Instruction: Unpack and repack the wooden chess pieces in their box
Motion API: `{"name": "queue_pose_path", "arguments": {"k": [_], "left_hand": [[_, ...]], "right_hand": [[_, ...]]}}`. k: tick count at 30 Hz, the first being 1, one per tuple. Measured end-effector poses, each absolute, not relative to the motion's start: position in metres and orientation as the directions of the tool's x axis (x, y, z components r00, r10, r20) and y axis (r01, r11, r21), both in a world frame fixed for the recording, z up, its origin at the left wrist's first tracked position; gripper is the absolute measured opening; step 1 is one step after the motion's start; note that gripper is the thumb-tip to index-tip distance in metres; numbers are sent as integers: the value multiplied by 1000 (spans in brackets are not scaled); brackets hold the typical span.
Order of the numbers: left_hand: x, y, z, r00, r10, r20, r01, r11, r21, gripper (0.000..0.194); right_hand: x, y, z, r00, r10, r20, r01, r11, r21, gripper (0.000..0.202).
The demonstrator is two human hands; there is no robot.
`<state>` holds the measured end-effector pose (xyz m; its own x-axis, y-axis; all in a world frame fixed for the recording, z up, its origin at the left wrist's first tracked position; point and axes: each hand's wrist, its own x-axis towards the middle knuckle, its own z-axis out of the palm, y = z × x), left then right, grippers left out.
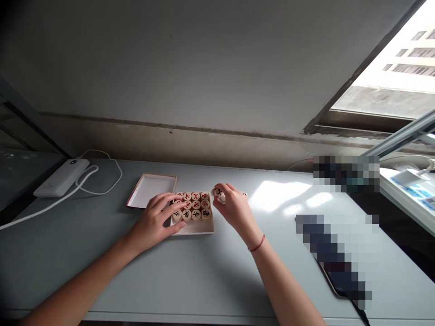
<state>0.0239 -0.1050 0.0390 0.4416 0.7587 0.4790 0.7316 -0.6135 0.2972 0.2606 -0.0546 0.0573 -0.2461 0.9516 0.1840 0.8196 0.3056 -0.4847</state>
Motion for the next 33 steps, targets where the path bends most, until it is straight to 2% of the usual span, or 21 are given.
{"name": "queue_pose_path", "arguments": {"k": [2,4,6,8,13,21,24,26,31,33], "left_hand": [[28,-108,39,418,754,507,722,-614,319,34],[32,-111,37,408,746,527,703,-625,340,37],[34,-113,35,411,736,537,681,-640,356,36],[34,-114,34,423,731,535,655,-655,377,32],[27,-111,42,497,757,424,607,-652,454,20],[21,-109,49,605,748,273,636,-660,399,12],[20,-108,50,616,748,248,638,-658,400,7],[18,-108,50,622,749,228,645,-655,393,2],[16,-108,49,630,757,174,689,-648,326,17],[15,-108,49,637,754,161,690,-650,318,17]], "right_hand": [[252,-68,62,-285,949,134,693,301,-655,21],[242,-81,64,-366,931,14,543,225,-809,22],[234,-91,64,-438,895,-87,419,117,-901,24],[230,-96,61,-477,867,-141,351,42,-935,26],[235,-94,56,-479,860,-175,338,-4,-941,34],[252,-89,53,-412,901,-135,365,27,-931,44],[250,-92,54,-436,894,-101,424,105,-899,39],[246,-95,55,-442,896,-29,461,200,-865,32],[235,-105,54,-454,886,89,568,365,-738,16],[232,-108,51,-474,872,122,592,418,-689,10]]}}
